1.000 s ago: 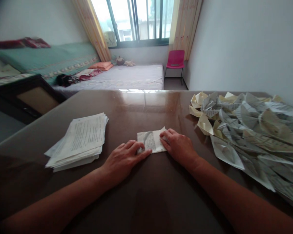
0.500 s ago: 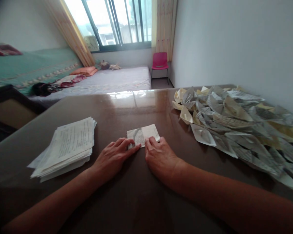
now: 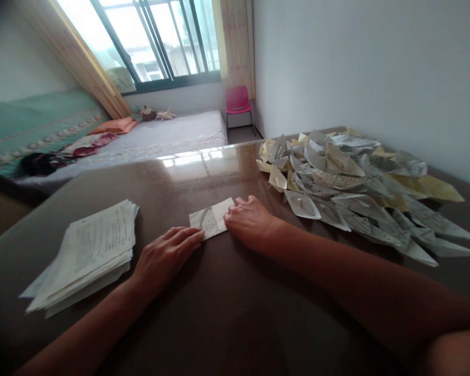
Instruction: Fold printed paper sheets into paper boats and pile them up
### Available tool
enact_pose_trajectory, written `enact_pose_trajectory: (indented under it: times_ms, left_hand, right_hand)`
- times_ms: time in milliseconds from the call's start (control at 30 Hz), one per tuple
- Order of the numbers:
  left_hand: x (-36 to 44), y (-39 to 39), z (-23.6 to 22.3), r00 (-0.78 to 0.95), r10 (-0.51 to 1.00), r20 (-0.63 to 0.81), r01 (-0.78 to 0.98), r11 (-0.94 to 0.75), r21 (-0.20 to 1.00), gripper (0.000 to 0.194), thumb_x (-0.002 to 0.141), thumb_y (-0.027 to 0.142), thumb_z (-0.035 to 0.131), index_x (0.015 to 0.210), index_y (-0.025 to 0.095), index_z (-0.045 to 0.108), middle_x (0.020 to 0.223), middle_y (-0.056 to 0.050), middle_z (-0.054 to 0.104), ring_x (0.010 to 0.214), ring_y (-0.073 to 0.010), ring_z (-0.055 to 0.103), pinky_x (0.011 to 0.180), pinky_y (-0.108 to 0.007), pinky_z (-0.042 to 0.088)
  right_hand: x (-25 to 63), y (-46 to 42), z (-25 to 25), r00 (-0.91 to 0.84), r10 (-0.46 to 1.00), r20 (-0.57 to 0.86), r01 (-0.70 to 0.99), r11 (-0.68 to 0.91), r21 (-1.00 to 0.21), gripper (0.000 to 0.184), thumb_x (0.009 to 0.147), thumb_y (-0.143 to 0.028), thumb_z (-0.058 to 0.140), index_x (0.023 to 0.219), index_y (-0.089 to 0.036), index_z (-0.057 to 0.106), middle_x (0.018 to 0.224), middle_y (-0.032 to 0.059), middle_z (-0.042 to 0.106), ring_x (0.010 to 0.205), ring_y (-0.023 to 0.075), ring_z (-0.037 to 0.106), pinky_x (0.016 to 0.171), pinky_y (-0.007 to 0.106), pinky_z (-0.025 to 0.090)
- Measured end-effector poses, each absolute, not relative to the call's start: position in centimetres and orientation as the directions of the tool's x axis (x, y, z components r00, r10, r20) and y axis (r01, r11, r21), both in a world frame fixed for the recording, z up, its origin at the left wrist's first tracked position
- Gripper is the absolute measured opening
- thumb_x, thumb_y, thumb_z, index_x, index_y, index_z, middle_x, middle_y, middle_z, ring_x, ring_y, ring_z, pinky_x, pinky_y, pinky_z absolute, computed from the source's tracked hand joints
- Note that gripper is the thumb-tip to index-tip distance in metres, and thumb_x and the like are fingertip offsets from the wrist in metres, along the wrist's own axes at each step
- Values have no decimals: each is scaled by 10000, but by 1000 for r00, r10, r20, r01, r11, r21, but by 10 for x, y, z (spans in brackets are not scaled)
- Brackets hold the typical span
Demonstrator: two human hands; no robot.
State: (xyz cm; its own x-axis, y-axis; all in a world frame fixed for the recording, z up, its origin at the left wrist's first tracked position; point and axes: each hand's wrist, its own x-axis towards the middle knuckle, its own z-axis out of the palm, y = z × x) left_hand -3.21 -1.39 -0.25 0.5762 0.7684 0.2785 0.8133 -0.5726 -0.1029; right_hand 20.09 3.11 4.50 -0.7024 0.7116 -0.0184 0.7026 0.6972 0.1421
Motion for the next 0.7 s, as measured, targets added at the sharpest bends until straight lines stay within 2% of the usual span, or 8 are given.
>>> enact_pose_trajectory:
  times_ms: [167, 267, 367, 500, 700]
  left_hand:
    - [-38, -10, -6, 591, 737, 329, 798, -592, -108, 271, 919, 196, 514, 1157, 265, 623, 1099, -30, 693, 991, -197, 617, 764, -300, 508]
    - [-45, -6, -6, 553, 762, 336, 827, -552, -107, 246, 921, 190, 494, 1104, 256, 645, 1089, -25, 700, 986, -197, 628, 794, -321, 500]
    - [-49, -4, -4, 514, 791, 332, 852, -514, -97, 241, 917, 185, 475, 1060, 248, 659, 1120, -30, 689, 1063, -226, 596, 839, -371, 490]
    - [-43, -9, 1, 519, 771, 369, 846, -524, -96, 307, 893, 177, 499, 1170, 231, 620, 1209, -75, 624, 1140, -271, 513, 901, -433, 473]
    - [-34, -17, 1, 630, 675, 384, 735, -678, -12, 258, 951, 230, 447, 1086, 246, 666, 920, -48, 634, 838, -151, 555, 697, -239, 504]
  right_hand:
    - [202, 38, 34, -762, 647, 2, 637, 749, 183, 131, 870, -129, 548, 909, -150, 671, 913, 110, 696, 909, 237, 601, 721, 333, 360]
    - [201, 43, 32, -766, 641, 54, 638, 747, 188, 124, 877, -135, 542, 903, -153, 662, 899, 104, 696, 927, 240, 596, 735, 338, 347]
    - [201, 46, 33, -768, 634, 90, 638, 747, 187, 120, 883, -145, 534, 871, -159, 653, 871, 90, 699, 895, 235, 606, 739, 342, 339]
    - [194, 34, 34, -789, 602, 119, 613, 767, 186, 135, 894, -145, 506, 866, -162, 637, 827, 83, 693, 838, 230, 620, 752, 359, 331]
    - [182, 6, 40, -856, 509, 91, 517, 846, 126, 136, 909, -148, 476, 939, -153, 608, 855, 87, 666, 833, 221, 602, 741, 356, 337]
